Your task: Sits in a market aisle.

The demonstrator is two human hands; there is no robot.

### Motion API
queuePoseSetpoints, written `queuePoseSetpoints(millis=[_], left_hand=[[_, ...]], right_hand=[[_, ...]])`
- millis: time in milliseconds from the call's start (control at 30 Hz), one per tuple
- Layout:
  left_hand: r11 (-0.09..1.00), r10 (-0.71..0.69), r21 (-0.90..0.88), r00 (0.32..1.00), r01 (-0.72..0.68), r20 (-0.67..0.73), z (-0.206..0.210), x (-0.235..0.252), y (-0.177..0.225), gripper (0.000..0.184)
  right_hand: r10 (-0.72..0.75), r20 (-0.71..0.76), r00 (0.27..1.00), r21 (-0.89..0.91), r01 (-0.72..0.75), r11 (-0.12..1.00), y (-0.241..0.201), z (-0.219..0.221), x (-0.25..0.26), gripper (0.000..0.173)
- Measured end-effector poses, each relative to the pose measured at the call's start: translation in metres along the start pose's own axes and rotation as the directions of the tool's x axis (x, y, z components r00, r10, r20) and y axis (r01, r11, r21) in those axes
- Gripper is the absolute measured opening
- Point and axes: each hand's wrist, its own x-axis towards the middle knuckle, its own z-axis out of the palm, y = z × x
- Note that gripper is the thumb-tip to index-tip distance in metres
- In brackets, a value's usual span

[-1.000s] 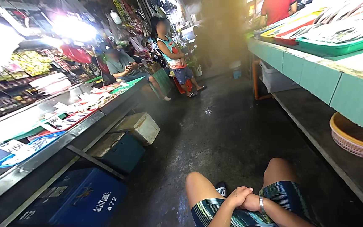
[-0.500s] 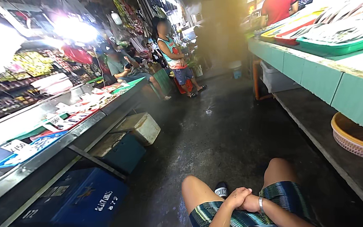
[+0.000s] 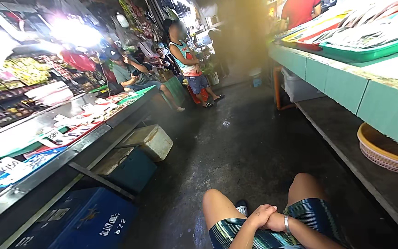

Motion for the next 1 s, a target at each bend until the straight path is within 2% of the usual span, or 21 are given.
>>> queuePoseSetpoints(millis=[267, 400, 667, 1000], left_hand=[[1.000, 0.001, -0.015, 1.000, -0.001, -0.031, -0.005, -0.008, -0.012, 0.055], [1.000, -0.008, -0.020, 0.999, 0.008, -0.032, -0.002, -0.007, -0.010, 0.055], [1.000, 0.014, 0.018, 1.000, -0.013, -0.022, 0.000, 0.003, -0.004, 0.055], [1.000, -0.021, -0.015, 0.999, 0.021, -0.040, -0.005, -0.010, -0.009, 0.056]], right_hand=[[-0.030, 0.038, 0.999, -0.033, 0.032, 0.999, -0.012, 0.004, 0.004, 0.042], [-0.003, 0.060, 0.998, -0.053, 0.006, 0.999, -0.030, -0.006, -0.010, 0.042], [0.041, 0.041, 0.998, -0.054, -0.039, 0.998, -0.027, -0.013, -0.016, 0.043], [-0.018, 0.063, 0.998, -0.070, 0.022, 0.997, -0.032, -0.005, -0.009, 0.042]])
